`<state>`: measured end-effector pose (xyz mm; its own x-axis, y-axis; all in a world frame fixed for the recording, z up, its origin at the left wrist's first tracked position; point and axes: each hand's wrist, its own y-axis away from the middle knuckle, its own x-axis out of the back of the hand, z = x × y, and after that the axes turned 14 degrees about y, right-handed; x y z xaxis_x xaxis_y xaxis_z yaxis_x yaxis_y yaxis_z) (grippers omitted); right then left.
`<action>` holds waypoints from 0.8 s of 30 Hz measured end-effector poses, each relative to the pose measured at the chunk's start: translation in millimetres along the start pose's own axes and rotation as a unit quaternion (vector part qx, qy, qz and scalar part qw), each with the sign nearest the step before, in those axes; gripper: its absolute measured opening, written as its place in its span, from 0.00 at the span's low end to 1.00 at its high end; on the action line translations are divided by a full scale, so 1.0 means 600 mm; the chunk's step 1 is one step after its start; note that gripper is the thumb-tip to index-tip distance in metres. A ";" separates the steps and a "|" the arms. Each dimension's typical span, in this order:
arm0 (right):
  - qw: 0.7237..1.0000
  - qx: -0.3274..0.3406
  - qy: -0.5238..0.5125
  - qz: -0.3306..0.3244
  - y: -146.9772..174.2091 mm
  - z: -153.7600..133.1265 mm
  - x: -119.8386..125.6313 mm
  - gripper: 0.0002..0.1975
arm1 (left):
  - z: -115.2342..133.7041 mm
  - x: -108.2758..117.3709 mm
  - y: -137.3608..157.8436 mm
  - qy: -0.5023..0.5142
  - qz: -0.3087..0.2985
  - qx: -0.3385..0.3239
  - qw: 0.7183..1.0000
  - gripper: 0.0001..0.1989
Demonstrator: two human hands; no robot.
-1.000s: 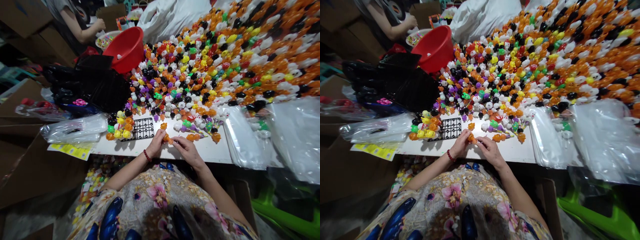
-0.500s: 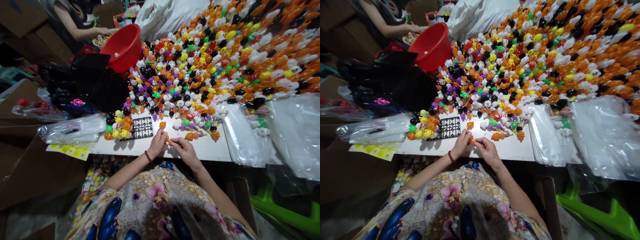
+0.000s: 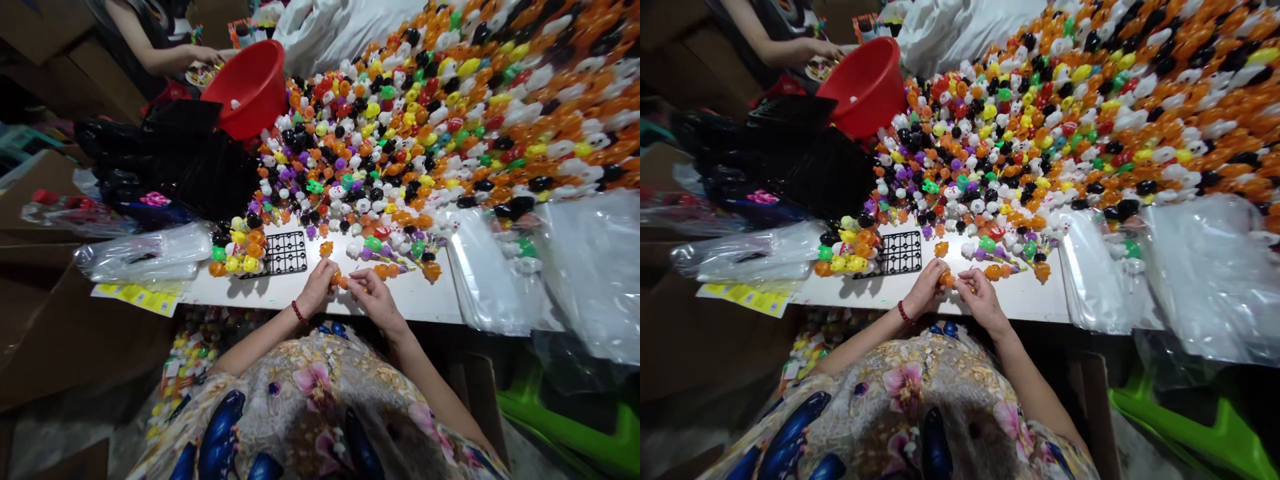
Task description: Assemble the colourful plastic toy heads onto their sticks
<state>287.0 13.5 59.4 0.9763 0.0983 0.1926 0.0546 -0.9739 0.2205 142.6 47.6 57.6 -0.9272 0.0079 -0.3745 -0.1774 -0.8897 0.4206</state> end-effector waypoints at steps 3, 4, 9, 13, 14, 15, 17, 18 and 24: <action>0.999 0.015 0.034 0.009 0.000 0.005 -0.003 0.19 | 0.001 -0.002 -0.001 -0.037 0.028 -0.045 0.998 0.11; 0.998 0.019 0.052 0.011 0.001 0.005 -0.004 0.18 | 0.001 -0.001 -0.001 -0.057 0.035 -0.067 0.996 0.12; 0.993 0.049 0.112 -0.001 0.010 -0.002 -0.013 0.13 | -0.008 0.002 0.004 -0.122 0.051 -0.106 0.986 0.12; 0.990 0.068 0.123 0.013 0.012 -0.001 -0.024 0.12 | -0.018 -0.002 0.005 -0.122 0.050 -0.096 0.987 0.12; 0.990 0.069 0.126 0.018 0.011 0.002 -0.022 0.12 | -0.020 -0.003 0.005 -0.123 0.050 -0.095 0.987 0.12; 0.989 0.070 0.127 0.025 0.009 0.006 -0.018 0.13 | -0.022 -0.005 0.005 -0.118 0.048 -0.089 0.988 0.12; 0.988 0.070 0.128 0.059 0.001 0.016 -0.001 0.14 | -0.025 -0.007 0.004 -0.094 0.026 -0.060 0.993 0.13; 0.985 0.070 0.130 0.090 -0.003 0.020 0.012 0.15 | -0.026 -0.007 0.004 -0.083 0.013 -0.047 0.995 0.14; 0.922 0.084 0.189 0.327 -0.037 0.028 0.104 0.16 | -0.007 0.011 -0.027 -0.241 0.102 -0.194 0.945 0.06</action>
<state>350.2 38.0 50.6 0.6705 -0.4877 0.5591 -0.4578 -0.8650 -0.2056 140.8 59.9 44.7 -0.9882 -0.0584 0.1415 0.0694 -0.9948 0.0741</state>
